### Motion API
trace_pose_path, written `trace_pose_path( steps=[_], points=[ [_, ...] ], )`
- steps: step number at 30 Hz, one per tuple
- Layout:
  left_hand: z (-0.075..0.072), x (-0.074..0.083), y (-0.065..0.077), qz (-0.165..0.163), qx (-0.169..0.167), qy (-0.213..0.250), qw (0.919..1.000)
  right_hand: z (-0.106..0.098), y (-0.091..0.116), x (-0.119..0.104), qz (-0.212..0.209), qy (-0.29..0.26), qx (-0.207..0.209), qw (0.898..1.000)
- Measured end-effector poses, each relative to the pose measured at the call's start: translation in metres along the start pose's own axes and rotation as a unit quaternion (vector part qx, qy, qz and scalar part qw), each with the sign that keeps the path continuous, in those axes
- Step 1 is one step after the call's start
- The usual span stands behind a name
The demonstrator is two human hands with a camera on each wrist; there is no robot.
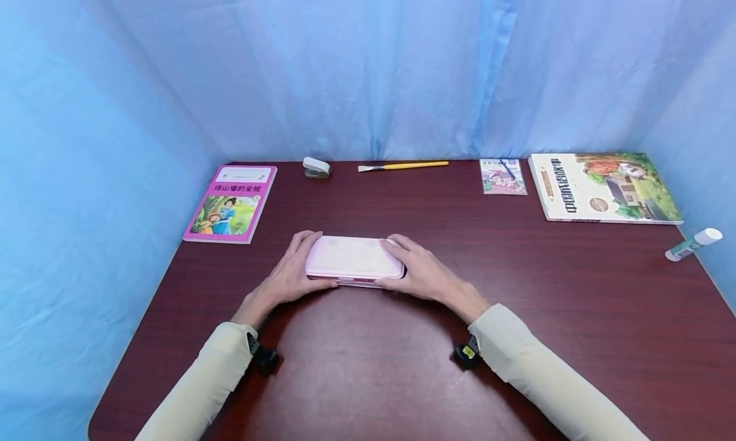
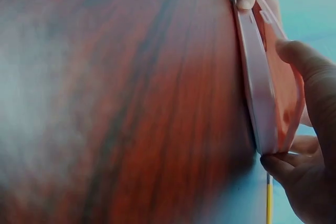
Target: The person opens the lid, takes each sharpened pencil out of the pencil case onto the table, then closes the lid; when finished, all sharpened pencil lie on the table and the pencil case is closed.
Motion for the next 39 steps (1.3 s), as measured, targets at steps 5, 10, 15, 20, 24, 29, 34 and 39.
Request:
trace_pose_path(
  steps=[5,10,15,20,24,29,34,39],
  points=[
    [-0.007,-0.005,-0.001,0.015,-0.024,0.061,0.9977,-0.003,-0.003,0.004,0.013,-0.012,-0.017,1.000],
    [-0.011,-0.013,-0.002,-0.033,-0.019,0.107,0.9935,-0.010,-0.011,0.011,0.035,-0.049,-0.008,0.998],
    [-0.009,-0.019,0.001,-0.078,-0.026,0.132,0.9878,-0.015,-0.021,0.020,0.075,-0.095,0.018,0.993],
    [-0.005,-0.019,0.002,-0.077,-0.028,0.153,0.9848,-0.020,-0.028,0.027,0.148,-0.157,0.044,0.975],
    [-0.004,-0.019,0.000,-0.059,-0.019,0.187,0.9804,-0.021,-0.030,0.038,0.218,-0.240,0.078,0.943],
    [-0.004,-0.019,-0.001,-0.053,-0.019,0.181,0.9818,-0.017,-0.034,0.050,0.255,-0.355,0.115,0.892],
    [-0.006,-0.019,0.000,-0.059,-0.037,0.117,0.9907,-0.012,-0.035,0.059,0.270,-0.445,0.135,0.843],
    [-0.007,-0.018,-0.002,-0.058,-0.055,0.088,0.9928,-0.013,-0.034,0.062,0.275,-0.460,0.142,0.832]
  ],
)
Point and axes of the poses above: each hand's wrist, its own y-axis away from the middle knuckle, its own z-axis out of the palm, x = y × z, the point moved 4 cm from there along -y, towards the middle knuckle, and after that the axes turned 8 degrees about -y, right-handed, at the moved point
